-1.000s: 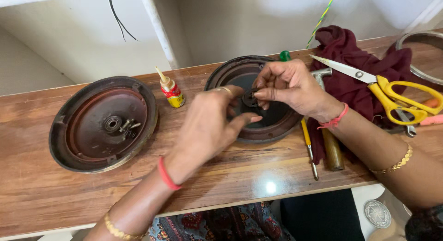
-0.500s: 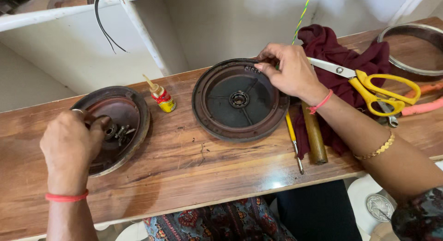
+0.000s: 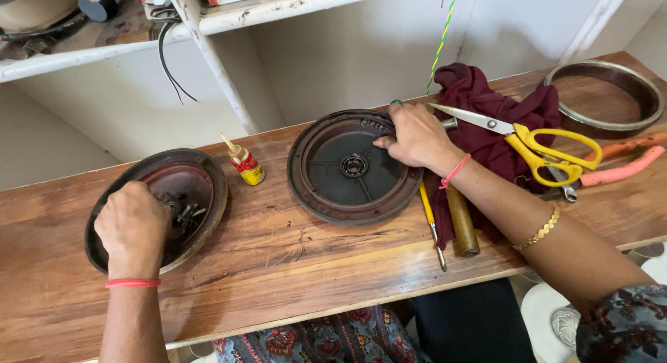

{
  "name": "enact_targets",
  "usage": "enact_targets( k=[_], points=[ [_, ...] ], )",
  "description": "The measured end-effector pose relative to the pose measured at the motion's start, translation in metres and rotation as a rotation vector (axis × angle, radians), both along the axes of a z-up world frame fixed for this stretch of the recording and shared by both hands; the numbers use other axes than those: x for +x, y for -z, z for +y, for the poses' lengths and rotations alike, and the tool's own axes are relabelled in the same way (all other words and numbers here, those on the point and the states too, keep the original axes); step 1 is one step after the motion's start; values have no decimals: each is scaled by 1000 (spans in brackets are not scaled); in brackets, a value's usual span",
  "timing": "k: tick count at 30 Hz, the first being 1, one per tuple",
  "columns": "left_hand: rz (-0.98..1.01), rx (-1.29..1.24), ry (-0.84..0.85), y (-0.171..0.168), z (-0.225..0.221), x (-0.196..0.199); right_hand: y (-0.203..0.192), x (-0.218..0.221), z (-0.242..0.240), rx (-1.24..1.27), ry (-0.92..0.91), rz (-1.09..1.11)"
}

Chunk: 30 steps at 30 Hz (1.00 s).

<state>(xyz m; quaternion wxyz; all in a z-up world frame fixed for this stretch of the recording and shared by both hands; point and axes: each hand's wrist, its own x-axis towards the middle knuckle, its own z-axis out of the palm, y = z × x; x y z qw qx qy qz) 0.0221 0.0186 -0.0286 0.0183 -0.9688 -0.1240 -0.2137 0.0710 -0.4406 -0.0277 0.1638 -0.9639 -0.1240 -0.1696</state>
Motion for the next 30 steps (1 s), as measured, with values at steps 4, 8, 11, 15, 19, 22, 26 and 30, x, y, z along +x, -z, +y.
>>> enact_targets(
  k=[4,8,11,15,19,22,26,30],
  points=[
    [-148,85,125,-22,-32,-21,5,9,-4,41,23,102],
    [-88,-459,347,-23,-99,-29,8,9,-4,140,-181,-111],
    [-148,-801,639,-11,-146,-22,4,7,-2,178,-256,-184],
    [7,-1380,841,-11,-172,4,-4,-7,-3,195,-354,-322],
    [140,-1760,697,-21,-185,6,-23,-20,3,248,-373,-356],
    [-68,-1510,940,-33,-191,-6,-33,-26,8,153,-423,-653],
    [-244,-1243,786,-56,-202,-24,-45,-38,20,196,-296,-727],
    [-396,-1141,743,-78,-221,-35,-44,-64,24,459,-590,-253]
  ],
)
